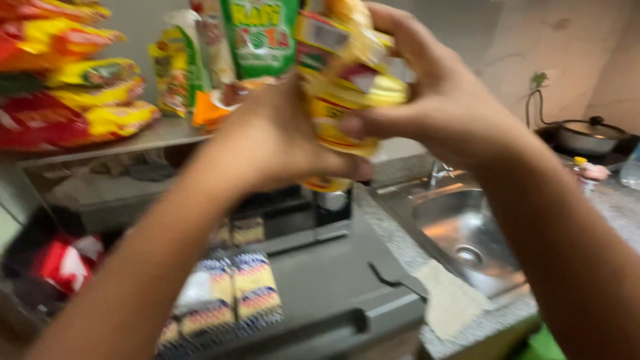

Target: Organizing food items on a microwave and wiping down kitchenette surfaces including a door handle and wall tiles.

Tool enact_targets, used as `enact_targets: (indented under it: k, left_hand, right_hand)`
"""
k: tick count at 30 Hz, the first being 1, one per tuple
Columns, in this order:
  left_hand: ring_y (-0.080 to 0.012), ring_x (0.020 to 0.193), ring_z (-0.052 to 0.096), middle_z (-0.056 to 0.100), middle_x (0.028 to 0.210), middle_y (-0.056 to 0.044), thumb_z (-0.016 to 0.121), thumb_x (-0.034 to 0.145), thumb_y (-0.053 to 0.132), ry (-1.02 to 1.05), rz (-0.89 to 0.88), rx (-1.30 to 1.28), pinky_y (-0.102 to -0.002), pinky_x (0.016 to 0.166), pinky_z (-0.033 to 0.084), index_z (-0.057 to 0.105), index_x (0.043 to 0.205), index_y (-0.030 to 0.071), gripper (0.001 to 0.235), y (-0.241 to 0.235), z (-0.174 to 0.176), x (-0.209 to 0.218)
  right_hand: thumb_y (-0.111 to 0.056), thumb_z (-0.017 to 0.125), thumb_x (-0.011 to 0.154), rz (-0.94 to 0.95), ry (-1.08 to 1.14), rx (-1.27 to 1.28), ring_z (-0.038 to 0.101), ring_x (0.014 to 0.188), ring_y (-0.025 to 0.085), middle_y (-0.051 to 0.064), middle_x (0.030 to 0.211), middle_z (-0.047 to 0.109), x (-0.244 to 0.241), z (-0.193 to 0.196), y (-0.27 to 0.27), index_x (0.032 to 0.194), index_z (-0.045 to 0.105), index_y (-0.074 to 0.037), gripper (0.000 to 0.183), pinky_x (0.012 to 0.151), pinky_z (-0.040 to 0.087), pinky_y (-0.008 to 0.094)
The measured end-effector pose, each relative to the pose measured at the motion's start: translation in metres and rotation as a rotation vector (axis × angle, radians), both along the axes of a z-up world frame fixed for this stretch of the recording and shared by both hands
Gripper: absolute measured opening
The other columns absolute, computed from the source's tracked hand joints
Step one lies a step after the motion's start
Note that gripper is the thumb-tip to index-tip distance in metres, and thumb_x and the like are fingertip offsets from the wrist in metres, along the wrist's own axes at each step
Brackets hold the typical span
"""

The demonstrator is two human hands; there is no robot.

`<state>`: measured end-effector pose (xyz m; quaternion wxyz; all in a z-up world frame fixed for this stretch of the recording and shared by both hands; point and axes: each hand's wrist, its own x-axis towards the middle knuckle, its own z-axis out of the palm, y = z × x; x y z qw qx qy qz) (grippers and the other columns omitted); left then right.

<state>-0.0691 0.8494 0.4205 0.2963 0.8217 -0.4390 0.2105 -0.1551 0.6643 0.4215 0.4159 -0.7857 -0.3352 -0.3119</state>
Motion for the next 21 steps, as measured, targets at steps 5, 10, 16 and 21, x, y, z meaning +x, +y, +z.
enact_targets:
  k: [5, 10, 16, 21]
  left_hand:
    - [-0.0279, 0.084, 0.076, 0.08, 0.106, -0.003, 0.093, 0.049, 0.054, -0.015, 0.257, 0.209, -0.04, 0.077, 0.057, 0.075, 0.122, 0.021, 0.082, 0.067, 0.043, 0.032]
    - [-0.0329, 0.081, 0.075, 0.08, 0.102, -0.005, 0.094, 0.047, 0.052, -0.007, 0.341, 0.198, -0.043, 0.072, 0.058, 0.078, 0.118, 0.023, 0.078, 0.096, 0.044, 0.072]
    - [-0.0252, 0.072, 0.077, 0.082, 0.087, -0.007, 0.094, 0.052, 0.038, 0.137, 0.343, -0.009, -0.036, 0.07, 0.057, 0.077, 0.111, 0.014, 0.066, 0.115, 0.04, 0.085]
    - [-0.0364, 0.104, 0.07, 0.069, 0.122, -0.014, 0.1, 0.051, 0.044, -0.024, 0.494, -0.092, -0.05, 0.092, 0.055, 0.06, 0.133, 0.007, 0.098, 0.122, 0.031, 0.109]
  right_hand:
    - [-0.002, 0.083, 0.078, 0.069, -0.055, 0.047, 0.067, 0.127, 0.036, 0.022, 0.148, 0.052, 0.075, 0.016, 0.058, 0.151, 0.034, -0.007, 0.088, 0.102, 0.065, 0.04]
    - [0.004, 0.082, 0.075, 0.084, -0.06, 0.054, 0.065, 0.126, 0.024, 0.012, 0.144, 0.06, 0.126, 0.026, 0.086, 0.149, 0.041, -0.011, 0.086, 0.106, 0.058, 0.032]
    - [-0.007, 0.086, 0.068, 0.055, -0.045, -0.012, 0.068, 0.122, 0.026, 0.011, 0.139, 0.064, 0.155, 0.042, 0.111, 0.147, 0.045, -0.014, 0.09, 0.103, 0.058, 0.035]
    - [0.006, 0.08, 0.069, 0.17, 0.278, 0.139, 0.048, 0.044, 0.011, 0.01, 0.089, 0.068, 0.168, 0.055, 0.12, 0.154, 0.041, -0.02, 0.097, 0.034, 0.036, 0.024]
